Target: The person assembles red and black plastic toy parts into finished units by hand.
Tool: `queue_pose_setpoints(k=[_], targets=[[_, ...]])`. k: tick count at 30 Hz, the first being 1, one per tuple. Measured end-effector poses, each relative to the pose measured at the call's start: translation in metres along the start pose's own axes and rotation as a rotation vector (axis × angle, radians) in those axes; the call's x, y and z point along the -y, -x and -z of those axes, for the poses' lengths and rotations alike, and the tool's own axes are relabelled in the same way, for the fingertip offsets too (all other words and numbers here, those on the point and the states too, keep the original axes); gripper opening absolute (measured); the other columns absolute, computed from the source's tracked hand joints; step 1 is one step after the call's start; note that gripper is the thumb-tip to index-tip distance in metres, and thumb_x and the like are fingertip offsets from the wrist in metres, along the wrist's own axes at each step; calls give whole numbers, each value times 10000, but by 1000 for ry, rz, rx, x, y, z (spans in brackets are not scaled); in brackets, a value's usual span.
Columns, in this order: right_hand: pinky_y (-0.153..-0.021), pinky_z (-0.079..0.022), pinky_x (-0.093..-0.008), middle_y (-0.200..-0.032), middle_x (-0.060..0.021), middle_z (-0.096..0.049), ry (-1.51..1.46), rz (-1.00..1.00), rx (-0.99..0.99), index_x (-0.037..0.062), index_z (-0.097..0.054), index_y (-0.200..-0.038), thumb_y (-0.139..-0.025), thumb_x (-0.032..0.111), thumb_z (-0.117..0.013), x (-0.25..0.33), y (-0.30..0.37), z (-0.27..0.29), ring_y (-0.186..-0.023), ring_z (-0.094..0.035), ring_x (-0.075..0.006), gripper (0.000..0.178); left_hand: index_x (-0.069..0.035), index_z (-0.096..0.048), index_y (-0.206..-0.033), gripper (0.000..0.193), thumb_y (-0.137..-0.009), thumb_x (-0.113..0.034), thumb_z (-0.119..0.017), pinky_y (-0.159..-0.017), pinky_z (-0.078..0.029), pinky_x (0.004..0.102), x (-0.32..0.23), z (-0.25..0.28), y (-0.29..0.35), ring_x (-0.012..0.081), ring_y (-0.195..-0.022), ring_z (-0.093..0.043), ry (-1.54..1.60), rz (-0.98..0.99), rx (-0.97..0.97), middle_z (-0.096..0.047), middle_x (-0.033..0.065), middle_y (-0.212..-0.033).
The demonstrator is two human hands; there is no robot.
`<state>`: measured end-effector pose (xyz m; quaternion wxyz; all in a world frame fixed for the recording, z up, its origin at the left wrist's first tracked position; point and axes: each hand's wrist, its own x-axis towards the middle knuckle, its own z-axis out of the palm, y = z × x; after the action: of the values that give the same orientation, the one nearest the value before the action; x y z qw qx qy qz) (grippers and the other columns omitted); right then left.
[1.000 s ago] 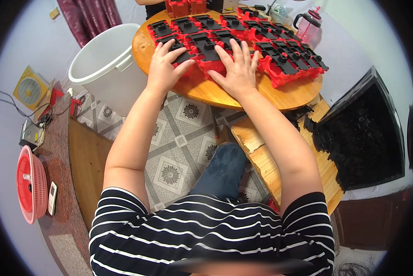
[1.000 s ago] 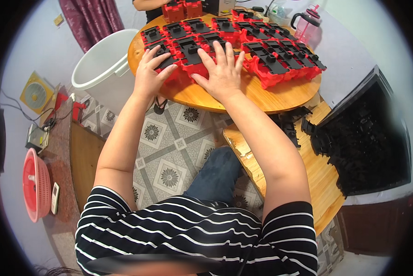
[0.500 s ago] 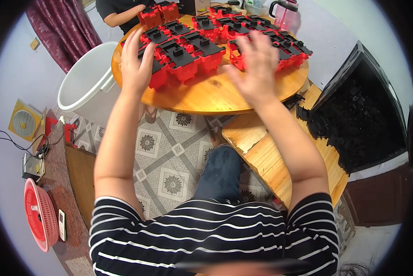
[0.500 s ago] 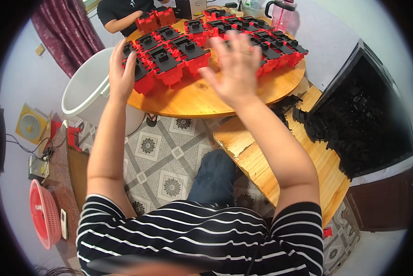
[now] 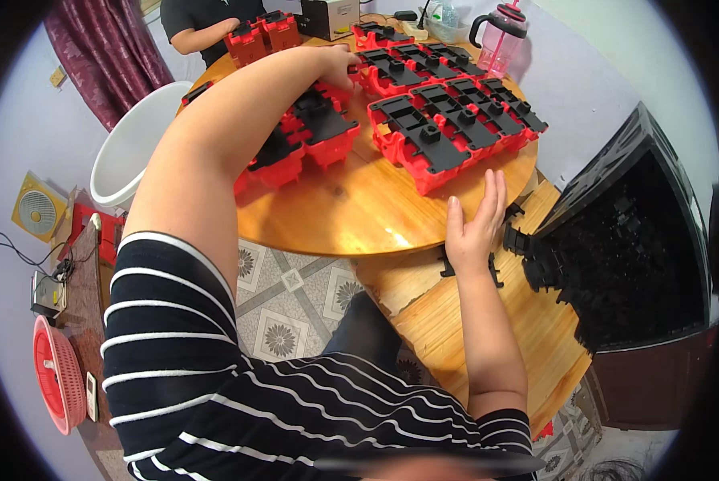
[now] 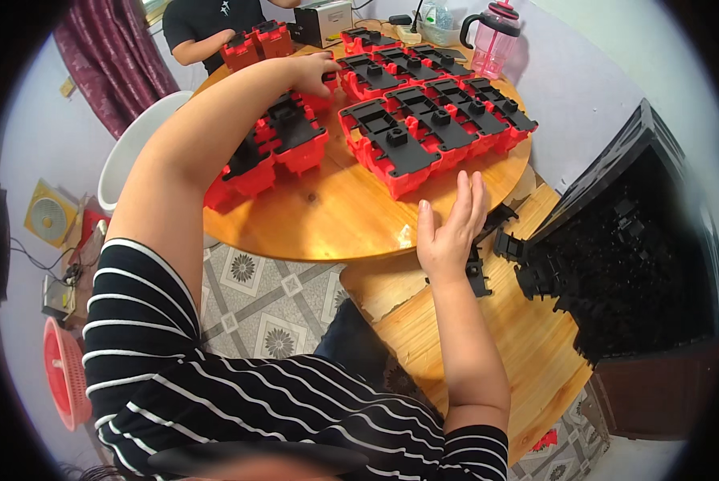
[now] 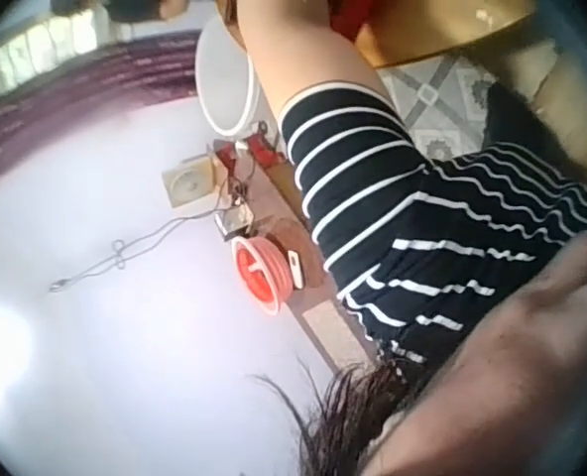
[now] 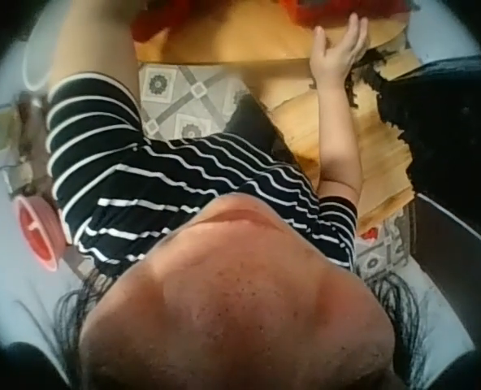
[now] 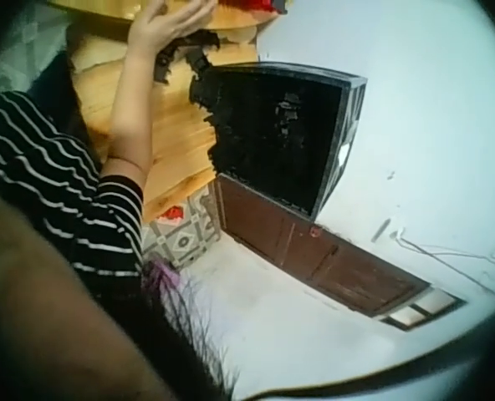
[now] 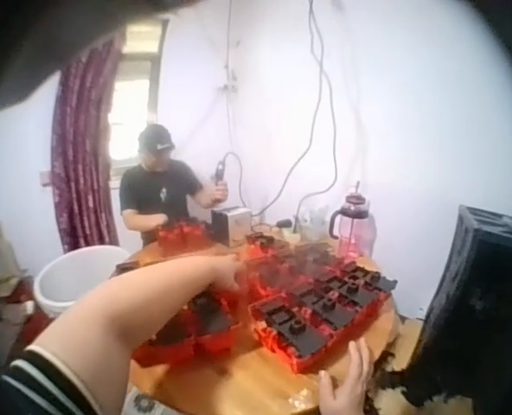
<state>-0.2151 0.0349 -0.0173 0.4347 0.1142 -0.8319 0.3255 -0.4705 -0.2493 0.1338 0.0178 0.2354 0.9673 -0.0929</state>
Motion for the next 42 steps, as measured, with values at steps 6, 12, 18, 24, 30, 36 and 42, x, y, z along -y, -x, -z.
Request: queue_pose_setpoints(k=[6,12,18,24,30,36,42], targets=[[-1136,-208,-553,-1519,-236,-295,63,32,1,13,-345,-1462,-865,265,-667,-6,-4,0,-1379,-289,-447,724,-87,-543,-1361,803,-752,-594,-672,-1023,-451,439,4,1,-13,391,-1218,-544,-72,174,-2,-543,233,-1350],[-1135,-218,-551,-1519,-256,-279,107,43,21,-8,-314,-1471,-867,352,-684,-7,-8,2,-1382,-285,-458,795,-44,-549,-1345,880,-749,-684,-647,-1027,-445,424,10,5,-27,376,-1221,-551,-226,149,62,-596,228,-1290],[-1152,-225,-540,-1554,-312,-152,-81,84,43,30,-147,-1535,-736,562,-781,-18,-57,15,-1441,-178,-472,1150,-21,-443,-1434,1023,-767,-785,-574,-1089,-392,381,5,44,-33,355,-1302,-500,54,216,37,-512,240,-1399],[-1160,-198,-534,-1552,-329,-139,-105,84,82,31,-171,-1533,-783,594,-722,-32,-69,11,-1452,-157,-465,1088,-229,-346,-1515,813,-880,-715,-491,-1175,-259,471,-71,36,-61,363,-1445,-271,69,-169,-312,-309,147,-1563],[-1157,-189,-535,-1539,-322,-189,-169,74,-40,-1,-222,-1514,-893,629,-553,-42,-63,5,-1449,-173,-455,945,-361,-194,-1552,791,-893,-795,-252,-1138,-134,668,-99,22,-79,313,-1506,-94,91,-100,-214,-143,47,-1636],[-1150,-200,-555,-1550,-302,-187,-139,98,-37,40,-248,-1520,-826,591,-671,-41,-64,2,-1440,-180,-479,983,-280,-245,-1547,786,-919,-747,-316,-1180,-216,513,-93,18,-98,356,-1473,-204,169,-196,-88,-226,166,-1594],[-1142,-202,-578,-1553,-318,-152,-69,32,59,86,-183,-1545,-726,587,-772,-39,-66,2,-1434,-179,-491,1126,-304,-253,-1538,731,-936,-701,-371,-1162,-283,465,-72,15,-96,385,-1426,-304,114,-142,-105,-253,188,-1578]])
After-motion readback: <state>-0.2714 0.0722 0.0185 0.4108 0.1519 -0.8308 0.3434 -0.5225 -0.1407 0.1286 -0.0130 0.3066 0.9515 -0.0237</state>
